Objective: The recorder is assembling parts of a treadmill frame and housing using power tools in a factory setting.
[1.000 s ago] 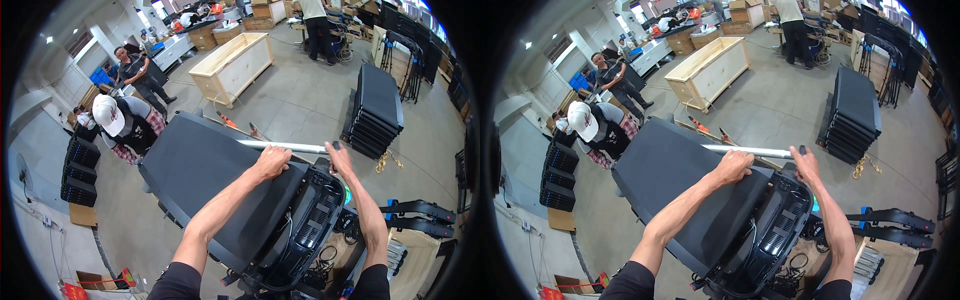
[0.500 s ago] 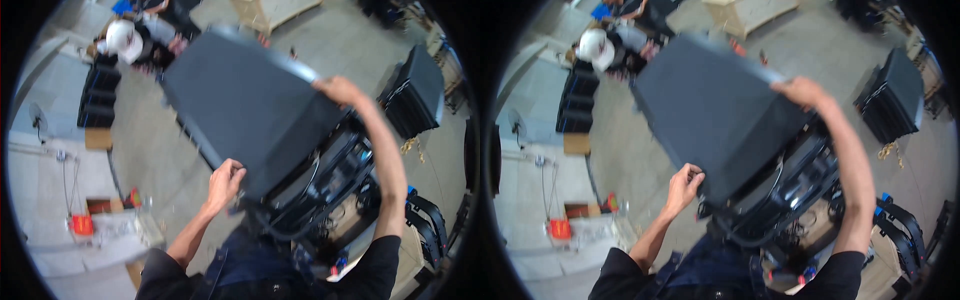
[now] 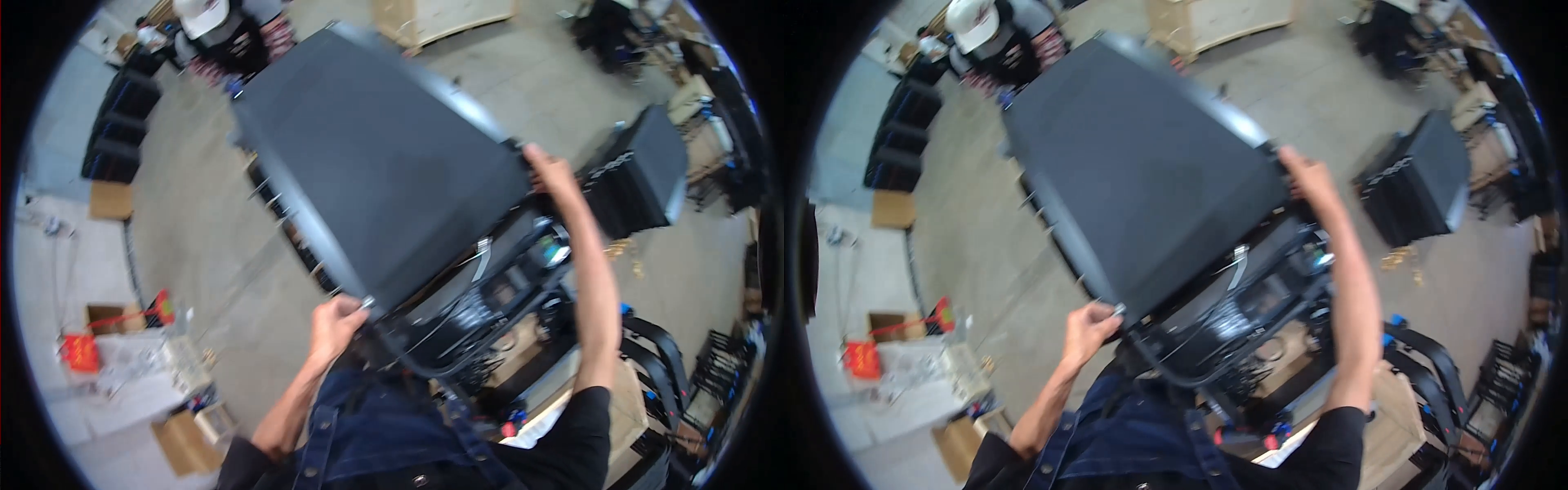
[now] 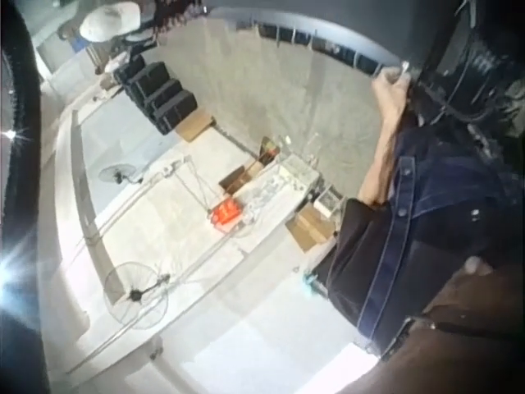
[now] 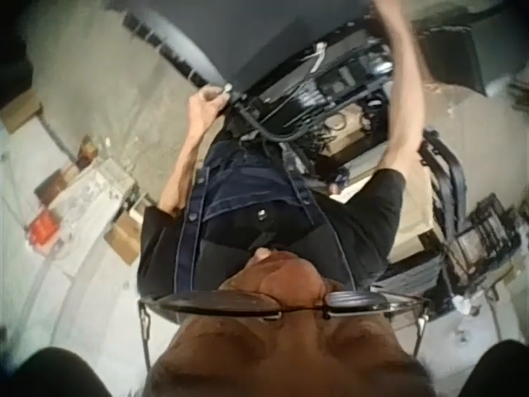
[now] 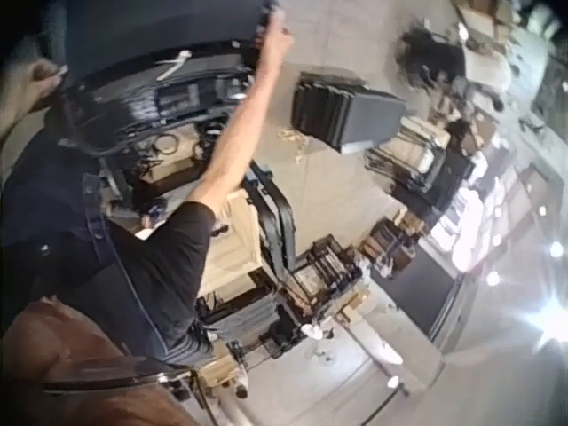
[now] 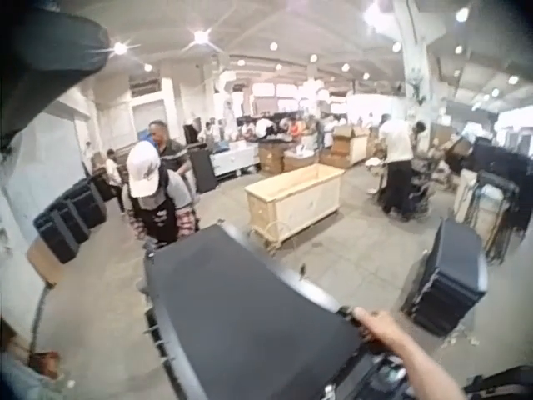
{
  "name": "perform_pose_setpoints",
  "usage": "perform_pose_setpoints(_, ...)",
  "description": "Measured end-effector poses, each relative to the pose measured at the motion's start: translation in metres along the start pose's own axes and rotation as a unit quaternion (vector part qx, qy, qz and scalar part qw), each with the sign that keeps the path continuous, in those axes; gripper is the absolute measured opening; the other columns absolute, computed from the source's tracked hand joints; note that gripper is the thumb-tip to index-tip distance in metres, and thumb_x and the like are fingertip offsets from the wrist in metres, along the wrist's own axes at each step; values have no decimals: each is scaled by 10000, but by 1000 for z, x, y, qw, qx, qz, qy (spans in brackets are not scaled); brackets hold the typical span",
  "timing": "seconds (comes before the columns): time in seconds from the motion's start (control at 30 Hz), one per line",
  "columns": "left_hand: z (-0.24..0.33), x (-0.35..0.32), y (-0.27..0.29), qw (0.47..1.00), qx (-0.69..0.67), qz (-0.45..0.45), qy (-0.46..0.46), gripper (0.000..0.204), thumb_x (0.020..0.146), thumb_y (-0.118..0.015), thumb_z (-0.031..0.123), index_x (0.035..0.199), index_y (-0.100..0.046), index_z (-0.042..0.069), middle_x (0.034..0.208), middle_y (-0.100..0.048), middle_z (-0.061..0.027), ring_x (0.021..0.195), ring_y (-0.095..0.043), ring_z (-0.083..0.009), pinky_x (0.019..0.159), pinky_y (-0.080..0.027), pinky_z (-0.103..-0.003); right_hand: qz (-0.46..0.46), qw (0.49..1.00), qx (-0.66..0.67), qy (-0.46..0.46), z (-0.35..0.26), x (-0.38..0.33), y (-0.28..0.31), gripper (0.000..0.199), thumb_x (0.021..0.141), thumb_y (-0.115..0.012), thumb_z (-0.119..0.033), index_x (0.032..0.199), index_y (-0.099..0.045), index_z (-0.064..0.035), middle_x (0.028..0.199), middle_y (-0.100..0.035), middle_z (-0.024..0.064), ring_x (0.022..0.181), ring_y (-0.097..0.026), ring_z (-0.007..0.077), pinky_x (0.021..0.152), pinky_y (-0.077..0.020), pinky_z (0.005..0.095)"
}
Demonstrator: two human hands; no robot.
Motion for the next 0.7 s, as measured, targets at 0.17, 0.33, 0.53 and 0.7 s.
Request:
perform_pose_setpoints(0.17, 7, -39, -5, 998, -52, -33, -8, 146, 826, -772, 57, 928, -722, -35, 795, -726, -70, 711, -647, -101, 662, -537, -283, -7, 995, -96, 31, -4, -27, 34, 605, 886, -631, -533, 811, -713, 62, 606, -594, 72, 603, -575, 176, 565, -443, 378)
perform_pose_setpoints(0.33, 13, -61, -36, 996, -63, -31, -62, 133, 825, -765, 35, 921, -723, -48, 757, -728, -91, 665, -657, -98, 620, -529, -264, 11, 995, -95, 3, 75, -54, 74, 564, 896, -639, -535, 652, -659, -27, 554, -563, 42, 538, -554, 115, 524, -427, 323)
perform_pose_setpoints(0.53, 80, -79, -11, 974, 12, 56, -218, 108, 806, -775, 8, 885, -712, -29, 751, -700, -114, 638, -678, -168, 587, -522, -285, 191, 976, 101, 17, 106, -53, 60, 465, 912, -697, -442, 686, -662, -37, 553, -558, 30, 494, -512, 109, 470, -390, 262)
perform_pose_setpoints(0.7, 49, -64, -55, 970, 87, 12, -225, 117, 826, -745, 33, 888, -657, -13, 770, -667, -153, 680, -688, -265, 604, -525, -347, 224, 970, 75, 52, 92, -65, 76, 451, 912, -702, -431, 689, -671, -40, 581, -574, 19, 529, -506, 94, 514, -404, 281)
Point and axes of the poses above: each hand's wrist, its own x-axis towards the middle knuckle, its own y-axis out of the back of the hand, z = x × y, the point moved 10 cm from there along x, towards the middle knuckle
